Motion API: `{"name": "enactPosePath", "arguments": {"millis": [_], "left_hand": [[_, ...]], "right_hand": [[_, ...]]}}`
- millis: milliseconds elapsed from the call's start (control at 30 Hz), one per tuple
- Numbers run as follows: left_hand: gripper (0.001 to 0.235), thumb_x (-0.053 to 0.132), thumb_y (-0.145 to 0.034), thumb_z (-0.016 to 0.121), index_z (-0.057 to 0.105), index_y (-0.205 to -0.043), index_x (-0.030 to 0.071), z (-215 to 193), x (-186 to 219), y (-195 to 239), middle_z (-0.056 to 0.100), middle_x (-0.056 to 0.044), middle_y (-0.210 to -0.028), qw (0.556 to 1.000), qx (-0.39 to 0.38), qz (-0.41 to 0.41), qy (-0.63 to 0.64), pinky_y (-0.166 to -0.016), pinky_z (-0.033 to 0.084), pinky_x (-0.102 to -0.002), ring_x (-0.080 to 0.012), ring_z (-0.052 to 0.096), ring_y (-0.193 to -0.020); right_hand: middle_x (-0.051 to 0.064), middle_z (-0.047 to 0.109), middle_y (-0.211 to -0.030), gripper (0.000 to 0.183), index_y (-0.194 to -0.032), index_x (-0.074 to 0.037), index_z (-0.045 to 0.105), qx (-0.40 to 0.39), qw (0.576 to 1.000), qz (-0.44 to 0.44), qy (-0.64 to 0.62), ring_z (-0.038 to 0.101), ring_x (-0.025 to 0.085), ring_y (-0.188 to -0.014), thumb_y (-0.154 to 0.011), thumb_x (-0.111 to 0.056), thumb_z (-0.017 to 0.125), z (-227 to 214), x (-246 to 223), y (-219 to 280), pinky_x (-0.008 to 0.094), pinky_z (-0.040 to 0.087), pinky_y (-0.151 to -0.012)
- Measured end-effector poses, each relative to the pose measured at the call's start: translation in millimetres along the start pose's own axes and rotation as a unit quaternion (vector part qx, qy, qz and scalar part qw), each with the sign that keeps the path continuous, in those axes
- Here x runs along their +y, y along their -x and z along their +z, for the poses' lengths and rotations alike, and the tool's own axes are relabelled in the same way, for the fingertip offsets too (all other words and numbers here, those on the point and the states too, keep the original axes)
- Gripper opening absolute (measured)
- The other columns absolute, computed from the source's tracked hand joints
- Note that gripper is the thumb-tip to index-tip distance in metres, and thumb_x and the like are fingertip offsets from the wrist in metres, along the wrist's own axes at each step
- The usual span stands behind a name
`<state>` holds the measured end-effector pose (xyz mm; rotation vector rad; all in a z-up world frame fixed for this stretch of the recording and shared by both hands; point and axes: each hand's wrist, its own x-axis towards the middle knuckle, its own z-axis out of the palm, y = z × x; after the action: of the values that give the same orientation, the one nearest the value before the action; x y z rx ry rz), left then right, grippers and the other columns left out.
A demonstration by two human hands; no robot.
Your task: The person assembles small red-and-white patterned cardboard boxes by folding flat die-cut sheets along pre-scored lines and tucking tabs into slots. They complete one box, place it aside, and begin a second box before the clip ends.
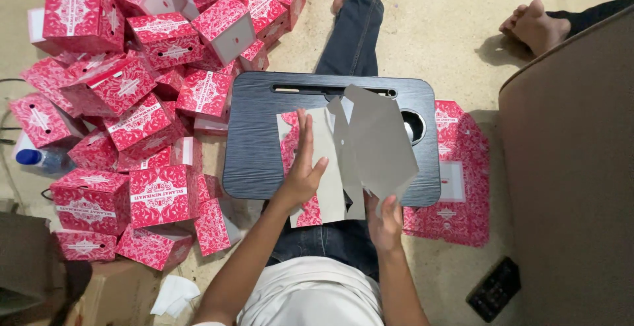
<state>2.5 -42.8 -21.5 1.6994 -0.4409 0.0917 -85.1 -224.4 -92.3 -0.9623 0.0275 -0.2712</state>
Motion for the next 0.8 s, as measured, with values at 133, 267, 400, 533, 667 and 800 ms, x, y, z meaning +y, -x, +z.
{"name": "enactPosePath", "arguments": {"millis": [133,267,400,533,667,800], "left_hand": [[0.088,0.026,-0.098,0.049,-0.008,-0.163,0.011,8,-57,3,-0.016,-0.018,-0.17,0.971,0.082,-0.1,0.202,-0.128,0.009,-0.052,-0.0358,-0.002,-0.157],[0.071,0.046,-0.109,0.039,0.005,-0.166,0.021,-20,-136,12,0.011,-0.023,-0.17,0.829,0.18,-0.103,0.52,-0.124,0.022,-0.055,-0.0415,0.015,-0.155],[0.072,0.06,-0.106,0.035,0.016,-0.164,0.021,-58,-141,7,0.018,-0.025,-0.167,0.782,0.187,-0.082,0.589,-0.124,0.016,-0.061,-0.0435,0.017,-0.154],[0.084,0.075,-0.099,0.041,0.029,-0.161,0.02,-94,-78,4,0.027,-0.027,-0.164,0.802,0.231,-0.049,0.548,-0.123,0.014,-0.067,-0.0439,0.021,-0.154],[0.076,0.064,-0.103,0.04,0.025,-0.163,0.019,-98,12,6,0.02,-0.018,-0.17,0.955,0.227,-0.018,0.193,-0.125,0.006,-0.062,-0.0386,0.015,-0.158],[0.051,0.04,-0.106,0.047,0.053,-0.149,0.015,-58,30,20,0.027,-0.018,-0.165,0.987,0.003,-0.021,-0.16,-0.12,0.016,-0.064,-0.0477,0.016,-0.153]], "right_hand": [[0.017,0.028,-0.166,0.095,-0.16,-0.005,0.023,-0.109,0.994,-0.004,0.007,0.028,0.032,-0.15,-0.089,-0.061,0.05,-46,34,14,0.058,0.02,-0.122],[0.004,0.035,-0.165,0.077,-0.156,-0.014,0.039,-0.257,0.928,-0.013,0.27,0.026,0.025,-0.151,-0.093,-0.054,0.058,12,-9,-6,0.05,0.01,-0.122],[0.015,0.044,-0.16,0.065,-0.15,-0.017,0.053,-0.385,0.76,-0.031,0.523,0.033,0.038,-0.149,-0.091,-0.037,0.073,57,-41,-5,0.068,0.006,-0.117],[0.012,0.039,-0.163,0.07,-0.151,-0.018,0.05,-0.388,0.68,-0.041,0.621,0.028,0.037,-0.151,-0.089,-0.036,0.076,72,-37,1,0.074,0.007,-0.114],[0.012,0.032,-0.166,0.072,-0.155,-0.018,0.044,-0.373,0.657,-0.027,0.655,0.023,0.036,-0.153,-0.093,-0.041,0.071,76,-30,3,0.079,0.001,-0.11],[0.015,0.032,-0.165,0.073,-0.156,-0.015,0.04,-0.362,0.651,-0.006,0.668,0.02,0.035,-0.155,-0.095,-0.045,0.067,82,-27,2,0.083,-0.003,-0.107]]}}
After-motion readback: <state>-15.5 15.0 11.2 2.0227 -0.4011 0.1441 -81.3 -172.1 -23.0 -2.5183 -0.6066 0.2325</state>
